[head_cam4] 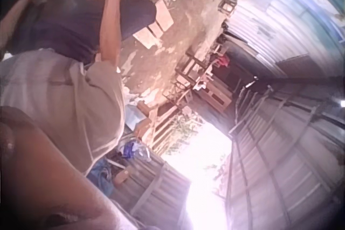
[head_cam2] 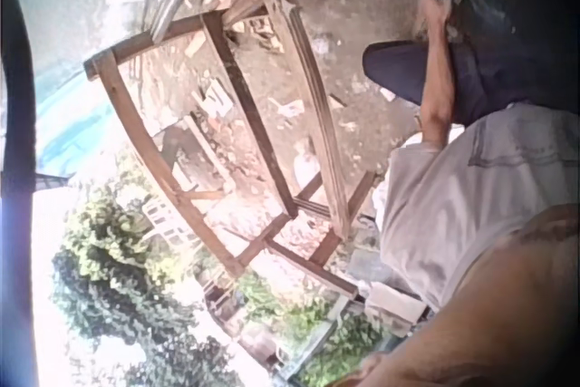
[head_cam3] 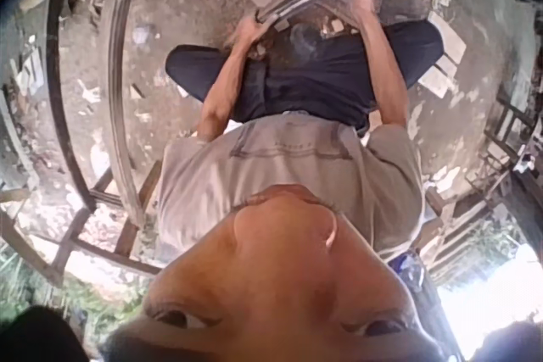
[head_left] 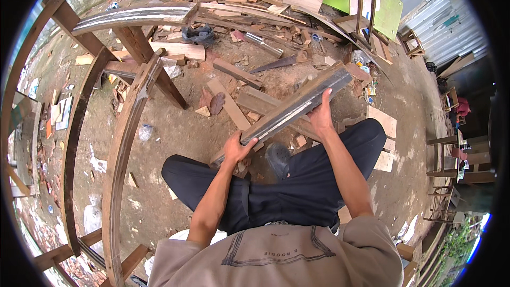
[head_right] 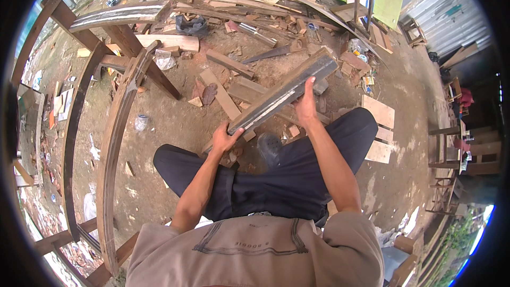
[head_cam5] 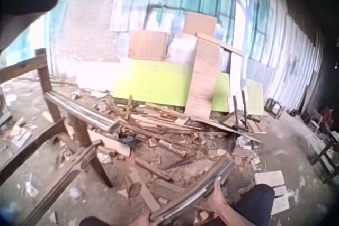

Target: The person sits on the ground and uses a hammer to tap a metal frame, then places it on a wooden structure. They pick up a wooden plank, inspect it, and use the hammer to break it into smaller pieces.

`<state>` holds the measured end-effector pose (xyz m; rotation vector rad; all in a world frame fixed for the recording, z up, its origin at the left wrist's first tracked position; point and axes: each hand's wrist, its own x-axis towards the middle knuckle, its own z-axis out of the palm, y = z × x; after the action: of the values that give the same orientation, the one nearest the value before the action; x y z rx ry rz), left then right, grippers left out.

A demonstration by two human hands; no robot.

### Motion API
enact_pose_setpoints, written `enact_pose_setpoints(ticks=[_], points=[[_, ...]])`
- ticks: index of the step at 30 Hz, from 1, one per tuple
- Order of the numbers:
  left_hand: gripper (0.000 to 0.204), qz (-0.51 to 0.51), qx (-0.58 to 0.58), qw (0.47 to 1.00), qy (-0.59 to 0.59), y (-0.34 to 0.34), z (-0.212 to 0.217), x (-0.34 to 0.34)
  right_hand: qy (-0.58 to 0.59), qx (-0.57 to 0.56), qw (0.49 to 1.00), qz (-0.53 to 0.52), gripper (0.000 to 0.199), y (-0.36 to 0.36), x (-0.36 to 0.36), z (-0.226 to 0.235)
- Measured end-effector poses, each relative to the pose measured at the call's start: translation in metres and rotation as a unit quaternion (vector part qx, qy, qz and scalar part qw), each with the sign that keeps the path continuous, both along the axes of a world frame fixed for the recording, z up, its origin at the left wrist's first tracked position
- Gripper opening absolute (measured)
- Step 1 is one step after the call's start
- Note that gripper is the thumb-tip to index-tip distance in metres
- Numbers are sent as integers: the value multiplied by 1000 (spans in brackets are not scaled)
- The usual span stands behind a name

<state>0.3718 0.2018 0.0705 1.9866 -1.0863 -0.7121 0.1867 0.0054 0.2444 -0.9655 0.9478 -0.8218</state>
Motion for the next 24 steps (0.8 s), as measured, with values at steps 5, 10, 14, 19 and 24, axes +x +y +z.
enact_pose_setpoints(ticks=[5, 10, 14, 19, 24], points=[[70, 56, -43, 998, 6, -2, -5, 2, 184, -7, 978, 102, 97, -11, -17, 29], [71, 114, -1, 992, -46, 1, 12, 19, 356, -104, 922, 115, 85, -40, -41, 84], [75, 138, 33, 988, -58, 1, 20, 36, 359, -164, 919, 16, 75, -49, -44, 129], [79, 213, 62, 973, -61, 0, 19, 67, 383, -231, 891, 78, 75, -50, -49, 172], [86, 269, 98, 957, -41, 11, 21, 99, 523, -351, 754, 187, 71, -34, -34, 215]])
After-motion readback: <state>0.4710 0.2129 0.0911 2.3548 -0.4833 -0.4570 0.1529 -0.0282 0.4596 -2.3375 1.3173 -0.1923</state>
